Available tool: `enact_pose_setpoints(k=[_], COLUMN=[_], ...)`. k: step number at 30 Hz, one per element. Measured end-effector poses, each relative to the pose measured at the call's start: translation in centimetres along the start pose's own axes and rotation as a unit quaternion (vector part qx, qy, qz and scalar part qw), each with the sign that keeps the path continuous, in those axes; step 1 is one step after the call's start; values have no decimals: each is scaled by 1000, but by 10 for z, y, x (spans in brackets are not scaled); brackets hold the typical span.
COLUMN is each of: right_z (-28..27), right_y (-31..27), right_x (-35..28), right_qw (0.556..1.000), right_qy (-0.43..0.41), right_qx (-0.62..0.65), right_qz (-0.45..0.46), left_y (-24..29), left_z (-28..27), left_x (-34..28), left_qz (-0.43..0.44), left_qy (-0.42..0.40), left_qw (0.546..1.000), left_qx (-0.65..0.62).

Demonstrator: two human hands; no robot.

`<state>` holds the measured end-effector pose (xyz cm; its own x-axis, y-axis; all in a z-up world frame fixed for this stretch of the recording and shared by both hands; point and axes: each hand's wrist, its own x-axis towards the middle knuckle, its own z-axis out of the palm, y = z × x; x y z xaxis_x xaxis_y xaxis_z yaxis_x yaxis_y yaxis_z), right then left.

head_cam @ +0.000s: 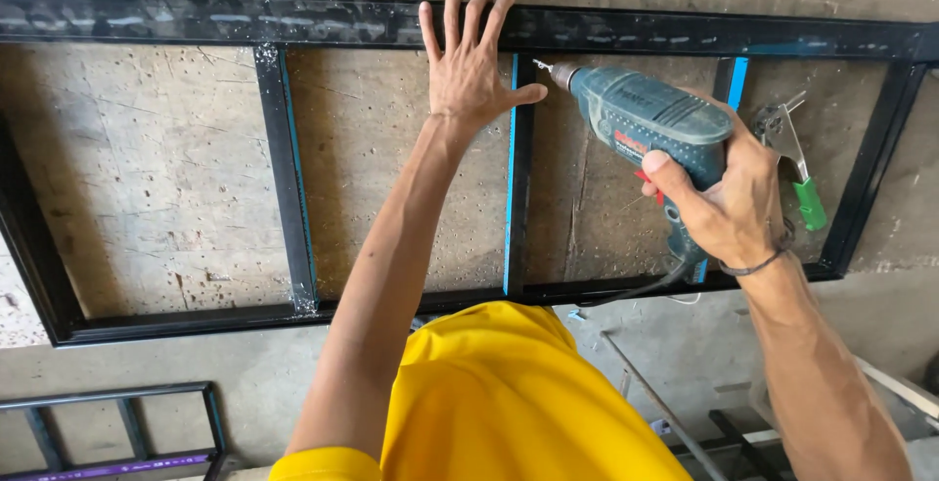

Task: Assembling a metal frame using a power drill and a manual riveter.

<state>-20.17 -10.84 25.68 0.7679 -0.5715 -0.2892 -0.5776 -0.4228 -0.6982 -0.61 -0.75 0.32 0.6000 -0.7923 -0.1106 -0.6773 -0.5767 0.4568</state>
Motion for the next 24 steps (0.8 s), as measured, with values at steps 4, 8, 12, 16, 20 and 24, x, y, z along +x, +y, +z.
enact_pose_setpoints(k=[4, 8, 12, 16, 20, 24], right_z=[2, 3, 3, 2, 1, -1], right_y=[-3, -7, -6, -7, -10, -17], right_x=[0, 2, 1, 3, 4, 8], right_qw=[1000, 1000, 999, 999, 998, 997], right_qy=[3, 0, 0, -11, -12, -23], right_qx=[-13, -28, -39, -38, -53, -65], right_qz=[27, 5, 23, 23, 19, 21], left_y=[1, 0, -1, -1, -1, -2], left_z=[-2, -2, -2, -3, -1, -2], left_x=[-1, 1, 0, 0, -1, -1], left_qz=[5, 2, 5, 8, 9, 15], left_qy=[2, -4, -5, 2, 4, 18], left_qw=[1000, 1000, 1000, 1000, 1000, 1000], left_qx=[-1, 0, -2, -1, -1, -6])
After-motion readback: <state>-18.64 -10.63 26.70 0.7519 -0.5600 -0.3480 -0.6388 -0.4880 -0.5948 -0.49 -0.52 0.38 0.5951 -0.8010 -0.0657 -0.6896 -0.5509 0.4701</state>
